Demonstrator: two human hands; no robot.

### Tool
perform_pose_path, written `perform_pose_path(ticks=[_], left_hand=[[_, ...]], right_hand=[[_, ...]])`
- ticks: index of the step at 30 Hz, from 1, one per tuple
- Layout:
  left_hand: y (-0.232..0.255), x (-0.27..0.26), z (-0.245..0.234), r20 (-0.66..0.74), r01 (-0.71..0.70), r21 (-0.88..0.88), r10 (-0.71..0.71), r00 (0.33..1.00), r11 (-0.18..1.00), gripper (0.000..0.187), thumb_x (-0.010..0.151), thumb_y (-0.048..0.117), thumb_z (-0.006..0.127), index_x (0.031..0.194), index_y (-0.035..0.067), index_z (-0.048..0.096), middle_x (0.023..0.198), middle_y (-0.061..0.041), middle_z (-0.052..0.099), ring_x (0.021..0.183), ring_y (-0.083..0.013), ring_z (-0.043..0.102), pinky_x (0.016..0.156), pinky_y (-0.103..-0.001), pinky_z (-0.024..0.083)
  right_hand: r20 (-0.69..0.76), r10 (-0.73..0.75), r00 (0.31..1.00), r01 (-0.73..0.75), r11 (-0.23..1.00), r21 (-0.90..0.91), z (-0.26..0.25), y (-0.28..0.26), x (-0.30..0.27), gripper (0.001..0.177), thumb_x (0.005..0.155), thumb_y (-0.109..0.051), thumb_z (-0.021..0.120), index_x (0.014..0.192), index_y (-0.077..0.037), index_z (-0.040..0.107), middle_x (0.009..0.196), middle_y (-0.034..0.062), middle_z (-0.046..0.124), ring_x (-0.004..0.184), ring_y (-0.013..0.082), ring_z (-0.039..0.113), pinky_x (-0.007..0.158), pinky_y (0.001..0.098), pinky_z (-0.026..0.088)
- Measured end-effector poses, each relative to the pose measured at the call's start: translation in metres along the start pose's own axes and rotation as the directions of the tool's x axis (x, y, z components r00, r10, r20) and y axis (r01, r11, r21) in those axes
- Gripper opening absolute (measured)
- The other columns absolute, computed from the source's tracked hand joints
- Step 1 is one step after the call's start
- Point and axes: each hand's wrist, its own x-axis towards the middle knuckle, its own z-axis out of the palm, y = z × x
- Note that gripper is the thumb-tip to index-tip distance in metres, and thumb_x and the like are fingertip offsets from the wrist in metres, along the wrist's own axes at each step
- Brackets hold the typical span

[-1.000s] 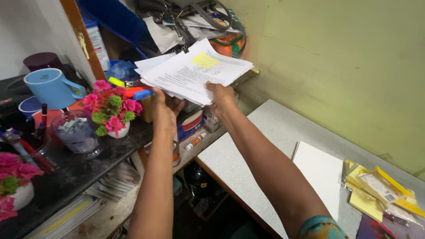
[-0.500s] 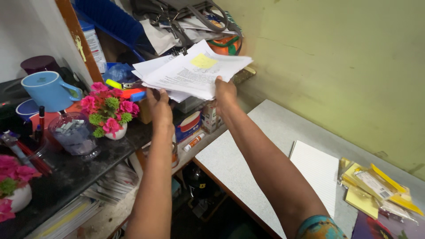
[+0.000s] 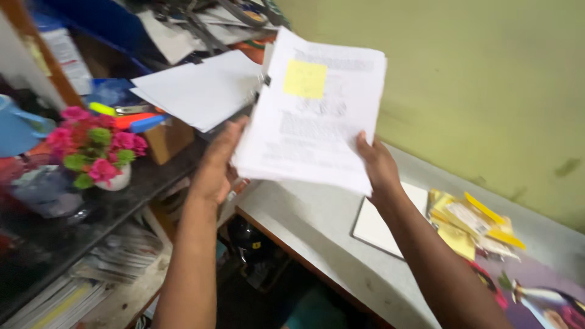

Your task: The person wipes a white table surface with a cloth, then moves various items including a picture, a tissue box, and a hairdryer. They retrieve papers and a notebook from a shelf, place them on the table, and arrange artificial flowers, pens, and highlighters into containers on the desk.

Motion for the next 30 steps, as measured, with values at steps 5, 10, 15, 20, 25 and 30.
perform_pose_path(ticks=[5, 10, 15, 20, 25, 30], left_hand=[[-0.083, -0.007, 0.071, 0.138, 0.07, 0.303, -0.116, 0.984, 0.95, 0.085, 0.083, 0.01, 0.071, 0.158, 0.011, 0.032, 0.146, -0.017, 0.061, 0.127, -0.025, 0.063, 0.104, -0.035, 0.052], [-0.173, -0.05, 0.152, 0.263, 0.103, 0.369, -0.211, 0.941, 0.924, 0.085, 0.087, 0.002, 0.065, 0.161, 0.011, 0.023, 0.148, -0.016, 0.057, 0.131, -0.0242, 0.061, 0.107, -0.032, 0.049], [-0.22, -0.093, 0.24, 0.439, 0.008, 0.303, -0.147, 0.886, 0.953, 0.084, 0.087, -0.001, 0.066, 0.16, 0.007, 0.025, 0.154, -0.02, 0.05, 0.137, -0.0264, 0.054, 0.111, -0.034, 0.044], [-0.221, -0.124, 0.315, 0.537, 0.122, 0.356, -0.31, 0.785, 0.926, 0.086, 0.089, 0.003, 0.064, 0.163, 0.012, 0.02, 0.148, -0.021, 0.054, 0.134, -0.0273, 0.057, 0.11, -0.034, 0.044], [-0.238, -0.145, 0.362, 0.564, 0.098, 0.496, -0.406, 0.719, 0.863, 0.089, 0.088, 0.005, 0.065, 0.164, 0.014, 0.018, 0.144, -0.023, 0.057, 0.131, -0.0331, 0.058, 0.107, -0.037, 0.045], [-0.28, -0.143, 0.385, 0.64, -0.103, 0.419, -0.213, 0.738, 0.902, 0.09, 0.086, 0.011, 0.07, 0.161, 0.003, 0.02, 0.145, -0.028, 0.054, 0.132, -0.0385, 0.057, 0.109, -0.039, 0.045]], right_hand=[[-0.173, 0.123, 0.977, -0.124, 0.992, 0.006, -0.087, 0.048, -0.073, 0.053, 0.101, -0.037, 0.058, 0.135, 0.003, 0.061, 0.125, 0.0147, 0.069, 0.109, 0.0196, 0.062, 0.096, 0.0345, 0.048], [-0.441, 0.202, 0.874, -0.314, 0.929, -0.196, -0.176, 0.079, -0.147, 0.038, 0.093, -0.021, 0.067, 0.125, -0.001, 0.068, 0.104, 0.0148, 0.078, 0.08, 0.022, 0.072, 0.075, 0.0358, 0.057], [-0.619, -0.014, 0.785, -0.464, 0.649, -0.603, -0.24, 0.071, -0.223, 0.044, 0.093, -0.025, 0.073, 0.125, 0.003, 0.066, 0.105, 0.023, 0.077, 0.089, 0.0279, 0.075, 0.081, 0.0412, 0.057], [-0.754, -0.096, 0.65, -0.602, 0.54, -0.588, -0.272, 0.05, -0.268, 0.067, 0.09, -0.019, 0.074, 0.149, -0.001, 0.048, 0.125, 0.0289, 0.067, 0.107, 0.0379, 0.07, 0.092, 0.0463, 0.054], [-0.617, -0.349, 0.706, -0.497, 0.377, -0.782, -0.315, 0.07, -0.294, 0.076, 0.087, -0.009, 0.074, 0.152, 0.008, 0.039, 0.139, 0.0354, 0.057, 0.127, 0.0471, 0.057, 0.104, 0.0492, 0.045], [-0.689, -0.264, 0.675, -0.582, 0.384, -0.717, -0.344, 0.103, -0.302, 0.081, 0.091, -0.005, 0.069, 0.158, 0.01, 0.026, 0.135, 0.0356, 0.053, 0.121, 0.0499, 0.055, 0.103, 0.0509, 0.044]])
